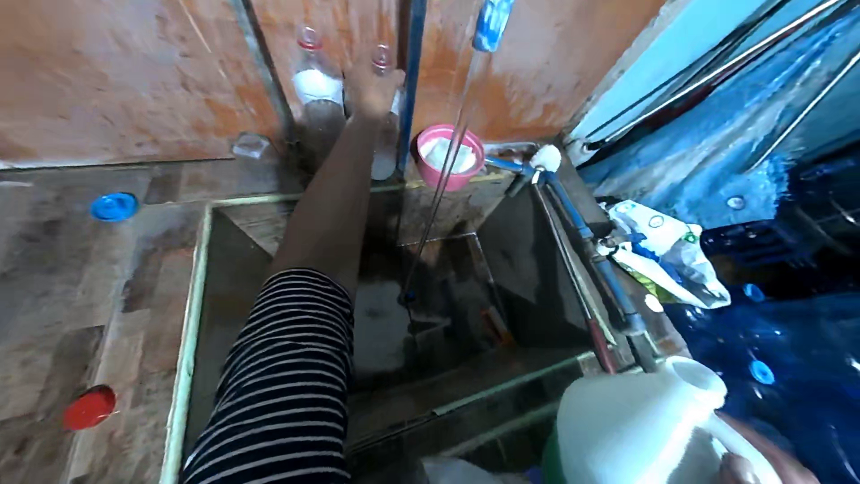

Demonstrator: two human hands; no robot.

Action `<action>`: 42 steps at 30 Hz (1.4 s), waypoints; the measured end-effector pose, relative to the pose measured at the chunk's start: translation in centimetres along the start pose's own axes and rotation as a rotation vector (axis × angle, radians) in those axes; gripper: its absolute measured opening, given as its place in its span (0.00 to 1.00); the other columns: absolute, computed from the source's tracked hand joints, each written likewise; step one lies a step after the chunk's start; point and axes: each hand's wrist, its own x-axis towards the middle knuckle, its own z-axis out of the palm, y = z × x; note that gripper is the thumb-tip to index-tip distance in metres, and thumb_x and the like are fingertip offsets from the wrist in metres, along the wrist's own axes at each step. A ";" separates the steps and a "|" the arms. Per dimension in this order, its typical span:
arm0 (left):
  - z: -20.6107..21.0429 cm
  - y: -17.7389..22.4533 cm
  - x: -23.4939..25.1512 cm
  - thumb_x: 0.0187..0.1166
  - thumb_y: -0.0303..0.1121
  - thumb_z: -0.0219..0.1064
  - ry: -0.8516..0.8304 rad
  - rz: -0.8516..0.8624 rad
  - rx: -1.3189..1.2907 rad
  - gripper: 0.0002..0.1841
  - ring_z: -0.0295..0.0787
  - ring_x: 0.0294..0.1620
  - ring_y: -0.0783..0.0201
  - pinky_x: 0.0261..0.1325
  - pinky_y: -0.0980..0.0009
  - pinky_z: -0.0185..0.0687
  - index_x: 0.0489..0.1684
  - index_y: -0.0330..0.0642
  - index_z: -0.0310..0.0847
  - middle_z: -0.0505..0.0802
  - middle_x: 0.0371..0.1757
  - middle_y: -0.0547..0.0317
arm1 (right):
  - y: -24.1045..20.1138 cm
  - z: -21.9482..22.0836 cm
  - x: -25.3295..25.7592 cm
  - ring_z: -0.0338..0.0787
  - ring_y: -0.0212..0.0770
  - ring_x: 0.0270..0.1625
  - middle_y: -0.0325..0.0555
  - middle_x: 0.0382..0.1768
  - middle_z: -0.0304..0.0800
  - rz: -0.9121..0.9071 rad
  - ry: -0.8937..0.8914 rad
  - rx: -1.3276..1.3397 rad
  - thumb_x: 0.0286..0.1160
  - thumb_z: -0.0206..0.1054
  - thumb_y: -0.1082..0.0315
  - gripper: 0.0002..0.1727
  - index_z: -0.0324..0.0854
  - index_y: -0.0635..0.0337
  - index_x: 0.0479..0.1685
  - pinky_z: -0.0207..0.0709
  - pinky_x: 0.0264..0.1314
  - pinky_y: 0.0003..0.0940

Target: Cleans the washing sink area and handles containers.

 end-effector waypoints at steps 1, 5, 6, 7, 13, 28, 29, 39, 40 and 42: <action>0.0 -0.2 -0.2 0.76 0.47 0.73 -0.004 -0.017 0.028 0.37 0.69 0.83 0.40 0.82 0.48 0.66 0.84 0.40 0.68 0.69 0.85 0.30 | 0.0 0.0 0.2 0.80 0.09 0.32 0.26 0.45 0.90 0.014 -0.013 0.013 0.93 0.55 0.61 0.21 0.78 0.70 0.67 0.78 0.37 0.13; -2.0 -1.8 -4.6 0.74 0.46 0.70 0.106 0.156 0.054 0.31 0.74 0.78 0.45 0.80 0.57 0.68 0.74 0.36 0.79 0.75 0.79 0.30 | 0.0 -0.3 1.1 0.79 0.06 0.34 0.26 0.47 0.90 0.041 -0.113 0.022 0.92 0.54 0.62 0.20 0.77 0.70 0.68 0.78 0.38 0.10; -3.2 -2.6 -6.4 0.76 0.45 0.70 0.125 0.221 0.033 0.30 0.77 0.76 0.46 0.79 0.58 0.69 0.71 0.31 0.79 0.78 0.75 0.29 | 0.0 -0.3 1.4 0.79 0.05 0.34 0.24 0.48 0.90 0.045 -0.141 0.019 0.92 0.54 0.62 0.19 0.77 0.67 0.69 0.77 0.38 0.10; -4.6 -3.4 -8.1 0.76 0.45 0.70 0.136 0.269 -0.025 0.30 0.79 0.71 0.52 0.75 0.61 0.72 0.68 0.28 0.79 0.82 0.70 0.33 | 0.0 -0.1 1.7 0.79 0.05 0.35 0.25 0.50 0.90 0.040 -0.168 0.020 0.92 0.54 0.63 0.19 0.77 0.67 0.70 0.77 0.40 0.09; -7.6 -6.4 -24.8 0.78 0.37 0.71 -0.231 0.191 -0.222 0.25 0.86 0.56 0.71 0.60 0.70 0.85 0.71 0.36 0.74 0.87 0.63 0.52 | 0.1 1.9 3.9 0.85 0.08 0.52 0.39 0.55 0.93 -0.090 -0.383 -0.058 0.92 0.55 0.56 0.22 0.81 0.66 0.68 0.79 0.59 0.10; 7.4 -10.3 -36.2 0.72 0.39 0.74 -0.469 0.520 -0.124 0.20 0.89 0.64 0.40 0.64 0.42 0.82 0.55 0.31 0.90 0.93 0.59 0.39 | -0.4 7.3 6.6 0.94 0.39 0.34 0.46 0.36 0.96 -0.080 -0.674 -0.391 0.87 0.55 0.48 0.26 0.88 0.56 0.64 0.86 0.35 0.42; 7.5 -10.3 -36.1 0.72 0.39 0.74 -0.453 0.521 -0.116 0.20 0.89 0.63 0.40 0.63 0.41 0.81 0.54 0.32 0.90 0.93 0.58 0.39 | -0.5 7.6 6.8 0.94 0.41 0.34 0.47 0.36 0.96 -0.075 -0.684 -0.411 0.87 0.55 0.48 0.26 0.88 0.56 0.64 0.86 0.35 0.44; 7.0 -11.1 -34.5 0.74 0.39 0.74 -0.559 0.451 -0.011 0.19 0.83 0.70 0.36 0.71 0.39 0.75 0.57 0.36 0.89 0.90 0.64 0.37 | -0.4 10.1 8.2 0.92 0.43 0.30 0.46 0.32 0.94 -0.048 -0.786 -0.487 0.87 0.56 0.50 0.23 0.88 0.55 0.63 0.83 0.31 0.49; 6.9 -11.0 -34.4 0.75 0.39 0.74 -0.605 0.430 -0.005 0.19 0.82 0.71 0.36 0.73 0.39 0.73 0.58 0.36 0.88 0.89 0.65 0.37 | -0.4 10.3 8.2 0.92 0.43 0.29 0.46 0.31 0.94 -0.047 -0.794 -0.492 0.87 0.56 0.50 0.24 0.88 0.55 0.63 0.83 0.31 0.48; 6.9 -10.8 -34.2 0.75 0.38 0.73 -0.660 0.403 -0.012 0.19 0.80 0.72 0.36 0.75 0.39 0.69 0.59 0.36 0.88 0.88 0.67 0.37 | -0.4 10.6 8.4 0.92 0.45 0.29 0.47 0.30 0.94 -0.048 -0.814 -0.505 0.87 0.55 0.50 0.24 0.88 0.55 0.64 0.83 0.31 0.49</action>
